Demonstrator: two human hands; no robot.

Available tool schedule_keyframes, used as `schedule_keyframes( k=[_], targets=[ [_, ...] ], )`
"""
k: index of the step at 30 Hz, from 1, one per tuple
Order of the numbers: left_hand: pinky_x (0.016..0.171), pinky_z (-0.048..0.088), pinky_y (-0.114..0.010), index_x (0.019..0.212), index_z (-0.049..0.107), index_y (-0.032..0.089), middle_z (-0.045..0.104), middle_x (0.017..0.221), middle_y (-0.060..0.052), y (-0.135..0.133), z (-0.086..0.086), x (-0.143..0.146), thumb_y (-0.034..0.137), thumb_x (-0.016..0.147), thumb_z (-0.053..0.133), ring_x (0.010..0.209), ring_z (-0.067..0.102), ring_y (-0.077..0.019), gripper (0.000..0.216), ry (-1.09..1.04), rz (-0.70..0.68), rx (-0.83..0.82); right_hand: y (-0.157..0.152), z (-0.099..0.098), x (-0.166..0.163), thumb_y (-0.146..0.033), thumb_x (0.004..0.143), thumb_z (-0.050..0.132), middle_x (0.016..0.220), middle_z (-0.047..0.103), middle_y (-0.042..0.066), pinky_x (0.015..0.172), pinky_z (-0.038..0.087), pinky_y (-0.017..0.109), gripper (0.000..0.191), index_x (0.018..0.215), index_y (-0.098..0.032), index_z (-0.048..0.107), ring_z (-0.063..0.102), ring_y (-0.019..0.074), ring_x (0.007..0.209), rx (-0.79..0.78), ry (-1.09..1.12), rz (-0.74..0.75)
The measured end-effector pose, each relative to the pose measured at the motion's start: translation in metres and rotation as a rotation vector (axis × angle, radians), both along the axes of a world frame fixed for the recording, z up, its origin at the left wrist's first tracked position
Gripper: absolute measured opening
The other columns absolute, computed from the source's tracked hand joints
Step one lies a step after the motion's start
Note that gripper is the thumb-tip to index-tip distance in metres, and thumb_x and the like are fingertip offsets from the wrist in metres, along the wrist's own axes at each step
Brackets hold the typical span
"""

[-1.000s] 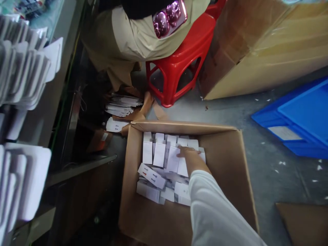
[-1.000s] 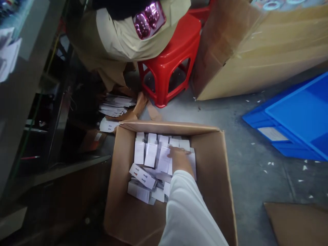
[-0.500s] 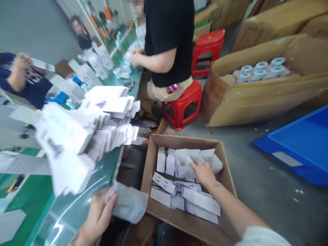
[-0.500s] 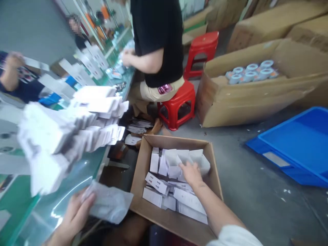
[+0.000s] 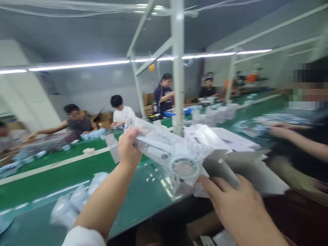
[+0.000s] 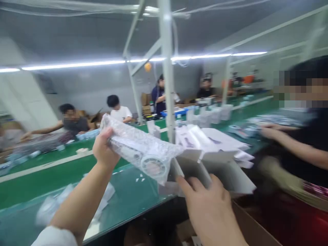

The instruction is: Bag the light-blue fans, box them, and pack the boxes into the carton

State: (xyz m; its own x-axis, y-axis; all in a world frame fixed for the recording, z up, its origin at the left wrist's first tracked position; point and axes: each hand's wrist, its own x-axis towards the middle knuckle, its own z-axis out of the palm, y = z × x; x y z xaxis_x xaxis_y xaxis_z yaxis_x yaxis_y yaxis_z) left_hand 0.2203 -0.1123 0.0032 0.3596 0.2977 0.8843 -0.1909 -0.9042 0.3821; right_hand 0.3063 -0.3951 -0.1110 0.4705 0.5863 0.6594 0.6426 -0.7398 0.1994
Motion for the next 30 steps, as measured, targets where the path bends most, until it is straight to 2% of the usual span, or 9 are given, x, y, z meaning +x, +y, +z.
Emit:
schedule_keyframes(
  k=[2,5,7,9,13,19,22,26,30],
  targets=[
    [0.075,0.049,-0.036,0.081,0.059,0.019,0.061,0.079,-0.007,0.018,0.020,-0.032,0.040,0.093,0.033,0.087,0.060,-0.0230,0.036,-0.052,0.082,0.048,0.076,0.022,-0.020,-0.011,0.078,0.051,0.094,0.065,0.012,0.066,0.035,0.043,0.043,0.108,-0.035,0.068,0.047,0.0385,0.096,-0.017,0.114,0.145],
    [0.064,0.044,-0.029,0.066,0.049,0.020,0.052,0.065,-0.003,0.038,0.029,-0.066,0.037,0.094,0.031,0.065,0.053,-0.0162,0.037,0.034,0.097,0.256,0.165,0.034,-0.049,-0.005,0.081,0.047,0.098,0.068,0.013,0.068,0.035,0.043,0.047,0.116,-0.032,0.064,0.050,0.0369,0.096,-0.080,0.279,0.317],
    [0.058,0.039,-0.028,0.063,0.043,0.021,0.048,0.060,-0.002,0.057,0.025,-0.079,0.034,0.092,0.033,0.058,0.047,-0.0143,0.034,0.180,0.132,0.435,0.202,0.030,-0.059,-0.005,0.081,0.047,0.091,0.069,0.013,0.067,0.035,0.041,0.044,0.114,-0.029,0.064,0.051,0.0349,0.093,-0.115,0.329,0.376],
    [0.055,0.035,-0.027,0.062,0.038,0.022,0.045,0.058,-0.001,0.079,0.018,-0.089,0.032,0.090,0.032,0.055,0.043,-0.0137,0.030,0.310,0.186,0.536,0.223,0.020,-0.061,-0.004,0.081,0.048,0.085,0.070,0.012,0.067,0.035,0.039,0.040,0.107,-0.027,0.066,0.053,0.0333,0.090,-0.129,0.337,0.393],
    [0.053,0.032,-0.026,0.061,0.032,0.022,0.042,0.057,0.001,0.112,0.002,-0.100,0.030,0.088,0.031,0.053,0.040,-0.0129,0.029,0.356,0.262,0.503,0.233,-0.001,-0.055,-0.001,0.081,0.046,0.085,0.069,0.012,0.066,0.034,0.039,0.042,0.110,-0.025,0.065,0.053,0.0333,0.088,-0.157,0.314,0.389],
    [0.056,0.036,-0.027,0.063,0.036,0.022,0.048,0.061,-0.002,0.124,-0.011,-0.094,0.026,0.090,0.028,0.059,0.046,-0.0147,0.029,0.290,0.384,0.366,0.228,-0.009,-0.054,0.001,0.077,0.051,0.088,0.067,0.012,0.070,0.037,0.041,0.055,0.123,-0.026,0.059,0.052,0.0354,0.093,-0.207,0.257,0.396],
    [0.056,0.037,-0.027,0.064,0.045,0.020,0.052,0.064,-0.002,0.124,-0.008,-0.090,0.026,0.083,0.038,0.060,0.049,-0.0151,0.021,0.509,0.295,0.518,0.227,-0.013,-0.054,-0.001,0.077,0.053,0.086,0.066,0.011,0.070,0.038,0.042,0.055,0.124,-0.029,0.058,0.051,0.0361,0.094,-0.181,0.254,0.402],
    [0.055,0.037,-0.027,0.071,0.055,0.019,0.058,0.070,-0.003,0.115,0.011,-0.078,0.025,0.082,0.043,0.064,0.054,-0.0165,0.016,0.907,0.196,0.812,0.225,-0.021,-0.048,-0.005,0.080,0.053,0.088,0.063,0.012,0.073,0.039,0.043,0.052,0.123,-0.032,0.058,0.049,0.0373,0.101,-0.144,0.269,0.446],
    [0.055,0.035,-0.028,0.077,0.060,0.019,0.063,0.077,-0.004,0.101,0.029,-0.051,0.026,0.086,0.046,0.066,0.057,-0.0165,0.018,1.122,0.143,0.922,0.218,-0.034,-0.039,-0.008,0.083,0.051,0.094,0.062,0.011,0.084,0.038,0.048,0.045,0.120,-0.032,0.060,0.042,0.0427,0.113,-0.115,0.254,0.497]
  ],
)
